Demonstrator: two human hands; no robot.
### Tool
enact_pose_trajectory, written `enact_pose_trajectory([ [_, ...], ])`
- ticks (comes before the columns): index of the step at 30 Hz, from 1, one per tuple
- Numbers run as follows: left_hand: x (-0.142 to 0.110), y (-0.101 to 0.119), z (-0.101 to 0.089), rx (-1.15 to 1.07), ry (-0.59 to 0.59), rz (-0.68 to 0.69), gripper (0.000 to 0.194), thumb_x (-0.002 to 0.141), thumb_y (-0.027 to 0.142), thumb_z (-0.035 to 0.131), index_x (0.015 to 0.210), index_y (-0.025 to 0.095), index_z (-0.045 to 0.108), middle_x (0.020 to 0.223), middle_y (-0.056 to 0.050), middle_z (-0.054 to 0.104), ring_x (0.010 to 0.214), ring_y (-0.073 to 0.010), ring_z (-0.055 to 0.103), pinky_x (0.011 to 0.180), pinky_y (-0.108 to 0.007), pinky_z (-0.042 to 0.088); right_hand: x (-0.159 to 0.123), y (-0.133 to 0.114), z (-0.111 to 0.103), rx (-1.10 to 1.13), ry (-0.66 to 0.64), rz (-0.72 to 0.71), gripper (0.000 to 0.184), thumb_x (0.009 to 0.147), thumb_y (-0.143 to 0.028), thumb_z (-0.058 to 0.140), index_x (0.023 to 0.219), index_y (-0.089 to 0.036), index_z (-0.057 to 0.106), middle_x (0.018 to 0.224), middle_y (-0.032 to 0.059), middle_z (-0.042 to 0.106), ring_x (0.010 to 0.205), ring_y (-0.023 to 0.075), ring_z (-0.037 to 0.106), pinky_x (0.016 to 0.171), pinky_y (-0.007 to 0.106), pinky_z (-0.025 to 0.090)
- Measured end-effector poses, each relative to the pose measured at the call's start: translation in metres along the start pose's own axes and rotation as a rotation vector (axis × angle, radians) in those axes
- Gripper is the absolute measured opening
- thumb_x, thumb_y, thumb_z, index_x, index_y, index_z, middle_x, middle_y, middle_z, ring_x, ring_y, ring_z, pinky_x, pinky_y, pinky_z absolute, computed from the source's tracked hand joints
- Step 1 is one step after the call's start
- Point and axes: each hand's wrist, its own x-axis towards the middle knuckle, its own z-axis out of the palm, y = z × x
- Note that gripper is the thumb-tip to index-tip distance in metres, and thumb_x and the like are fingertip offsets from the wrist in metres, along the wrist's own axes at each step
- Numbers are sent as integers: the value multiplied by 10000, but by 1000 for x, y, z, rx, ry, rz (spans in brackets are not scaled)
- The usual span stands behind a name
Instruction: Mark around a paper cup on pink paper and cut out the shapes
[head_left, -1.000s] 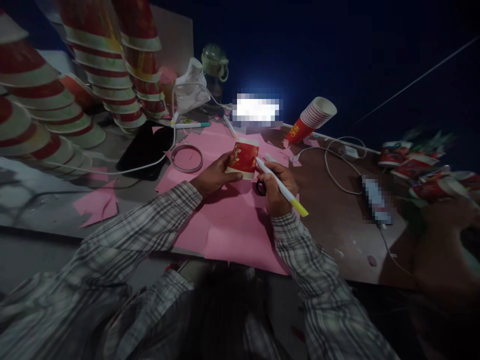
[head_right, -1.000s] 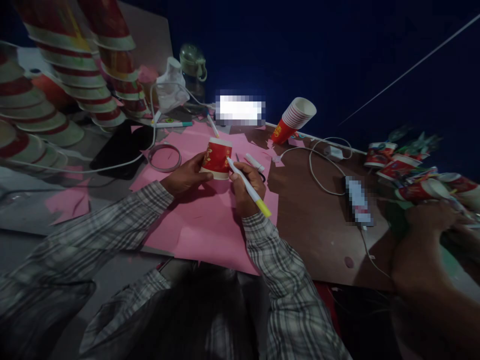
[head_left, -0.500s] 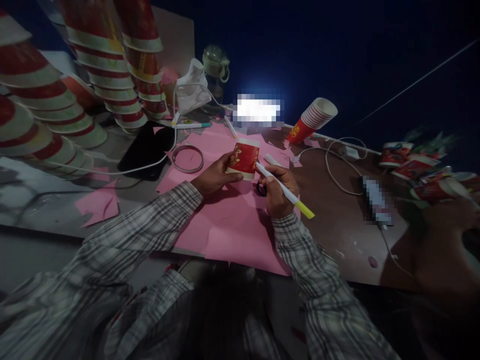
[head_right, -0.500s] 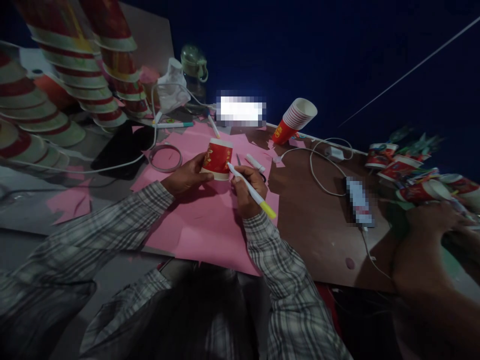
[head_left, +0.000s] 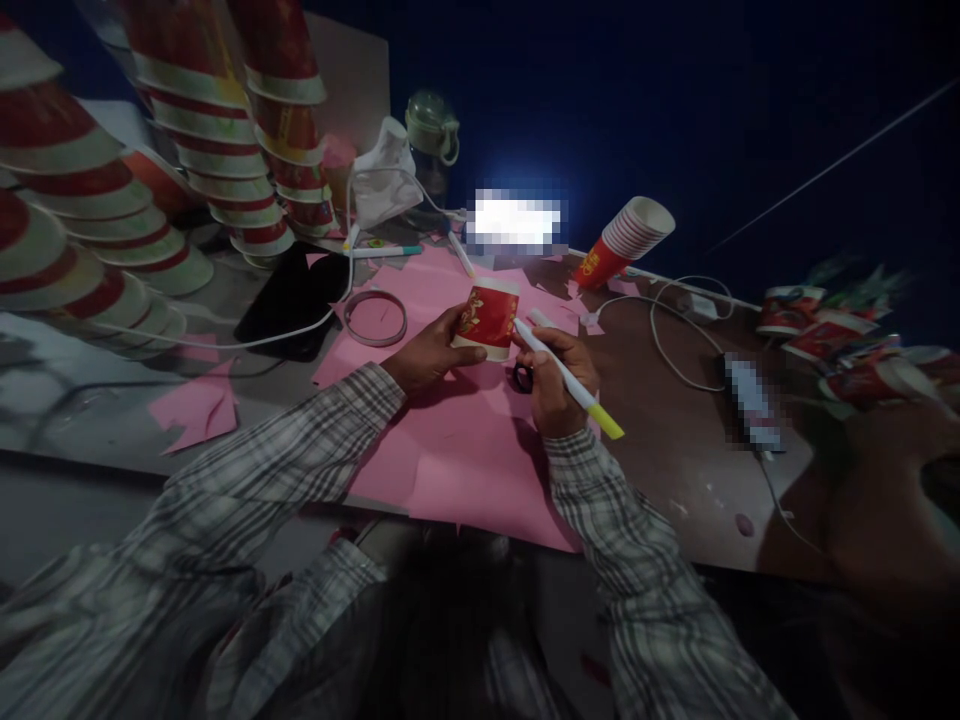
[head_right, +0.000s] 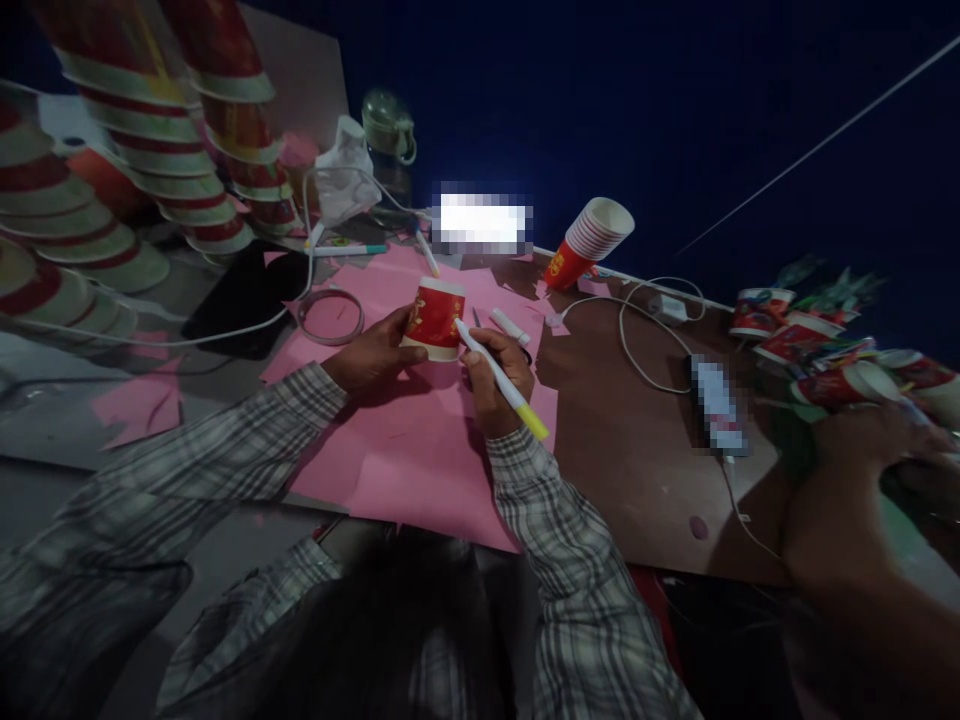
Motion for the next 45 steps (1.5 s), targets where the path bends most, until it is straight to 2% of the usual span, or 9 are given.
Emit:
enact_pose_trajectory([
  [5,0,-1,-1,16,-6,-4,836,619,314,947,1358,191,576,1441,-152,636,1318,-332,610,1135,-487,465,0,1,0,-15,-17,5,327,874,-487,713,1078,-231,720,784,11,707,716,161,696,542,247,519],
  [10,0,-1,-3,43,-14,-7,811,627,315,958,1343,215,591,1448,-137,639,1322,-336,607,1102,-459,496,3,2,2,-51,3,-3,312,878,-494,703,1056,-237,714,789,12,717,774,182,722,639,296,585],
  [15,0,1,-2,30,-21,0,771,635,313,957,1319,203,618,1379,-138,677,1281,-335,631,1089,-468,502,5,5,2,45,39,-23,308,902,-500,672,1097,-262,680,791,0,712,843,195,739,739,350,632],
  [18,0,2,-1,36,-6,-8,793,625,307,957,1325,188,604,1411,-151,655,1303,-342,613,1106,-482,487,2,4,0,27,23,-10,341,884,-507,697,1104,-247,687,793,17,710,842,213,745,715,358,632],
  [23,0,1,-1,35,5,-6,838,615,303,950,1348,173,567,1452,-168,616,1328,-342,588,1120,-489,472,-2,2,0,-41,11,9,330,872,-490,727,1081,-234,717,874,31,736,710,162,693,592,288,572],
  [30,-1,0,0,20,2,-23,808,616,269,949,1334,197,587,1381,-137,659,1293,-328,611,1103,-487,478,3,-2,3,-79,-17,-14,350,865,-515,728,1068,-229,737,866,33,753,745,171,705,661,318,610],
  [36,-2,1,2,-13,17,-31,769,608,273,950,1295,194,613,1376,-135,665,1278,-322,622,1106,-475,472,2,-1,3,56,29,0,365,863,-542,726,1095,-260,714,802,28,726,819,213,743,676,350,635],
  [40,-2,3,2,-43,35,-53,761,613,268,938,1290,175,602,1359,-131,677,1224,-295,653,1111,-466,471,0,2,0,30,12,7,313,870,-493,711,1066,-249,719,757,10,702,707,181,704,607,317,597],
  [45,0,0,0,-61,18,-51,734,620,255,936,1278,187,616,1360,-129,686,1224,-295,655,1094,-461,491,-2,5,-2,-44,-19,-18,283,879,-444,724,1074,-239,743,869,18,742,676,129,652,553,248,519],
])
